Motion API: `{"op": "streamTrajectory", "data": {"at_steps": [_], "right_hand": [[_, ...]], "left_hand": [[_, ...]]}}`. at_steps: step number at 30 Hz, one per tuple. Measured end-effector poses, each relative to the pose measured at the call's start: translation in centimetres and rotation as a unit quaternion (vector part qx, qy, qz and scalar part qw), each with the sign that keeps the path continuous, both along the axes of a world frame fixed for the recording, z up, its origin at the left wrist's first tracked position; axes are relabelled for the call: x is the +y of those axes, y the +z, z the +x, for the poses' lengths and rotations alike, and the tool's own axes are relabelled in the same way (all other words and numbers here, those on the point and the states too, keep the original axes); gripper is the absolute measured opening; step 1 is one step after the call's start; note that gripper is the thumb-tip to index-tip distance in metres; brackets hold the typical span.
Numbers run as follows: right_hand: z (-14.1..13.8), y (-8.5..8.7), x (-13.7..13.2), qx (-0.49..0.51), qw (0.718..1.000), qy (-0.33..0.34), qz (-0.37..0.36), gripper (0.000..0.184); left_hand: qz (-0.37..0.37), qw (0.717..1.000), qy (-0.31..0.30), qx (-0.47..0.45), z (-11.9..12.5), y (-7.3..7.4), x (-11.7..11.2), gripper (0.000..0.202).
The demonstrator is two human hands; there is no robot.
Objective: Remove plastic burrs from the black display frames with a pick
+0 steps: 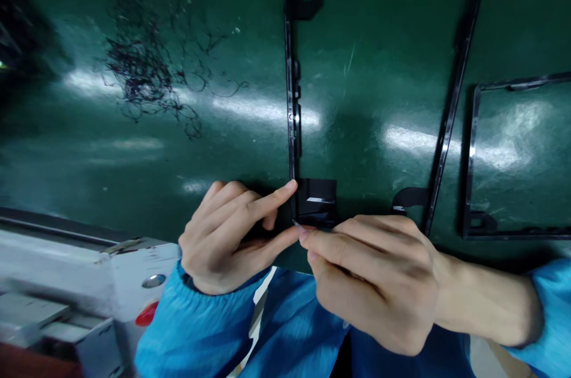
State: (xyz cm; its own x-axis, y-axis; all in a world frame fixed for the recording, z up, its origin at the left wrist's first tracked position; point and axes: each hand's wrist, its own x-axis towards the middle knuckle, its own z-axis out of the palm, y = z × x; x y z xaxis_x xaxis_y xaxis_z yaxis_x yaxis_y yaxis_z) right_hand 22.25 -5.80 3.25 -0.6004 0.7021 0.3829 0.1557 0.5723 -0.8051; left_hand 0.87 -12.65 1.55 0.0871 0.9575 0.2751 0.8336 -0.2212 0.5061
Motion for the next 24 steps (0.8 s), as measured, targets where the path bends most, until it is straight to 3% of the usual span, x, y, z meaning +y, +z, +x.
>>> {"op": "streamTrajectory", "data": {"at_steps": [7,24], "right_hand": [[0.0,-0.6,-0.1,0.005,1.0,-0.008,0.011,0.032],[1.2,-0.7,0.9,-0.03,0.996,0.067,0.041,0.034]], "left_hand": [[-0.005,1.0,0.002,0.003,0.1,0.2,0.0,0.036],[-0.011,1.0,0.004,0.001,0.1,0.3,0.0,0.035]]}}
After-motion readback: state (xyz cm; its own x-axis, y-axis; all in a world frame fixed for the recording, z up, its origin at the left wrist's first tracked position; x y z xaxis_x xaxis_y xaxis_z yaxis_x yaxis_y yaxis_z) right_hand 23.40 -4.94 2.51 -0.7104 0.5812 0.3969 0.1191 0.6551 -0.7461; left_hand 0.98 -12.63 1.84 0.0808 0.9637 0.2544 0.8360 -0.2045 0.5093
